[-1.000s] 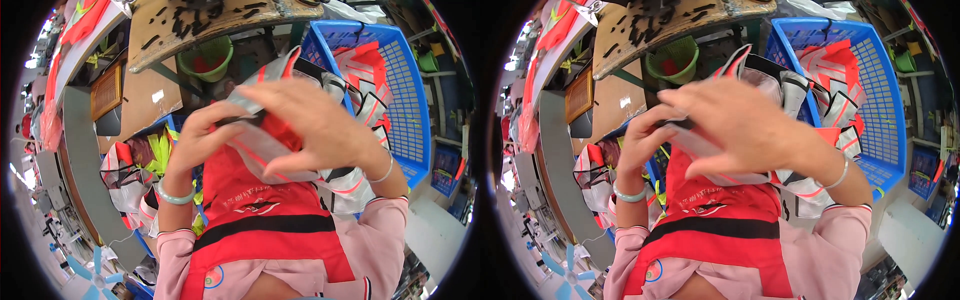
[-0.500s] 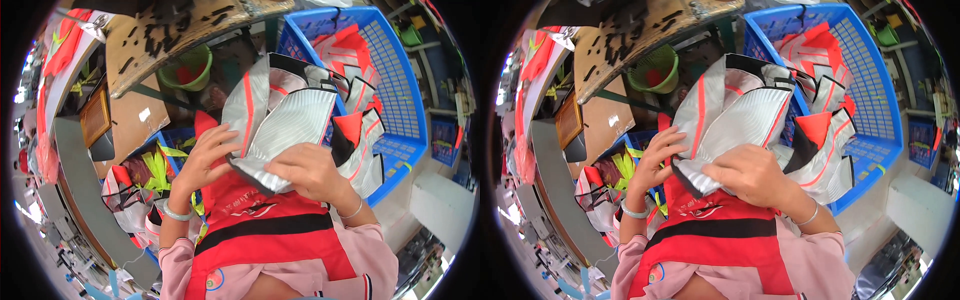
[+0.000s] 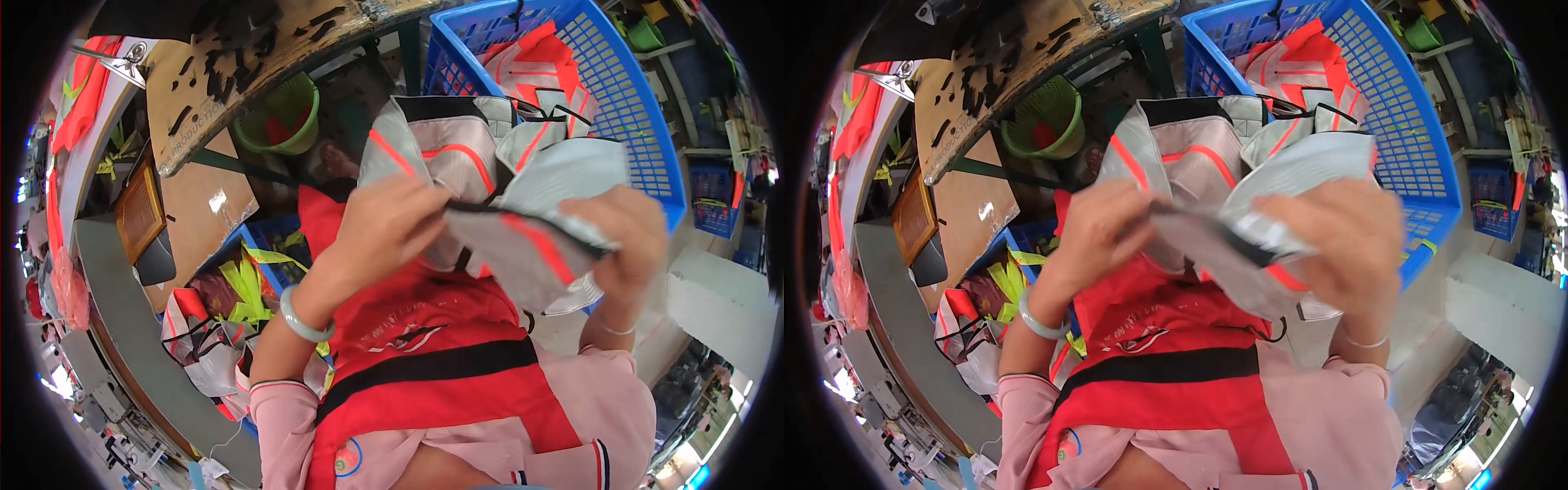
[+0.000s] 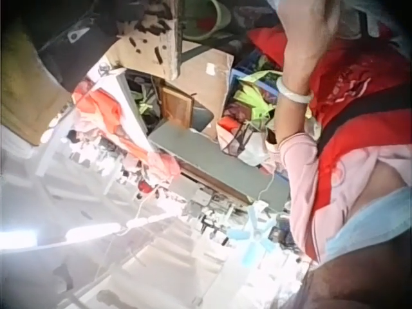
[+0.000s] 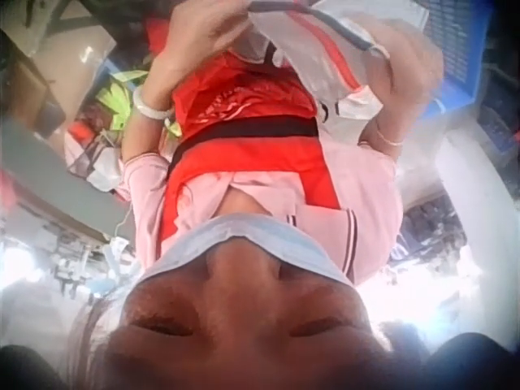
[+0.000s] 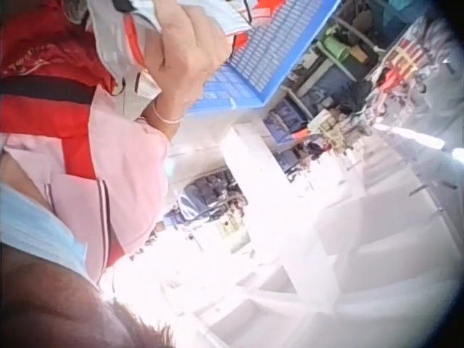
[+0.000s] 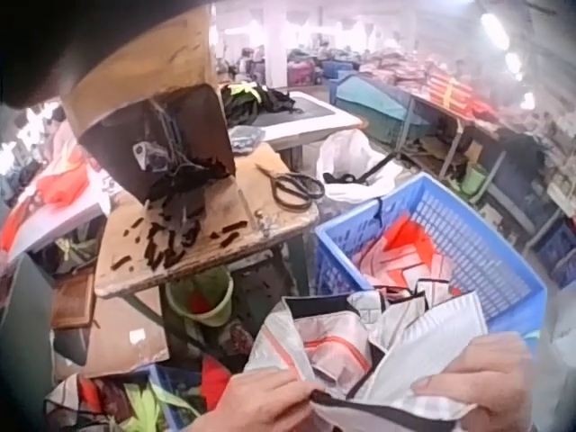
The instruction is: Sewing reflective tape and fabric components of safety vests using an industrial sewing machine.
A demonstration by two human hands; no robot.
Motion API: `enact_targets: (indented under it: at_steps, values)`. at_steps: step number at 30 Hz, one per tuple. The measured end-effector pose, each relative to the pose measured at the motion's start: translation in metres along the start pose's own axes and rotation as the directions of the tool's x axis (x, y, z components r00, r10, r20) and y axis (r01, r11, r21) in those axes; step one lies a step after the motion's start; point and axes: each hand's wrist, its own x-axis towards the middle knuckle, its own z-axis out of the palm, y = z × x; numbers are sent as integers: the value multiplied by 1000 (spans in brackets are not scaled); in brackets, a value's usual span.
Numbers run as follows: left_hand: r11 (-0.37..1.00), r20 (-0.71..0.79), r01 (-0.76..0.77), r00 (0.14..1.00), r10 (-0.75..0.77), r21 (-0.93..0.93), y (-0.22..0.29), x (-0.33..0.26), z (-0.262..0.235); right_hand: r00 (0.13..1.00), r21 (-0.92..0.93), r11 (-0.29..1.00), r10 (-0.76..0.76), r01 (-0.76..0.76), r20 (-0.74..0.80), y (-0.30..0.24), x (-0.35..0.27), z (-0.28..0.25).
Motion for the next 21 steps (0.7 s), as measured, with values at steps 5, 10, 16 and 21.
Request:
enact_targets:
  at_steps: [5,10,16,21]
  values:
    - [927,-460,-214,819,343,309,13,97,-19,971,-230,973,-75,22,-225,-23,36,-61]
    - [934,-507,-246,788,349,259,49,119,-50,965,-312,935,-222,170,-138,-31,39,-78]
    - [870,-170,-223,930,325,440,55,25,-76,945,180,929,-302,322,-127,-22,31,-38]
    - [789,277,-312,943,187,529,93,-21,-111,953,472,850,-297,235,59,-33,18,-24]
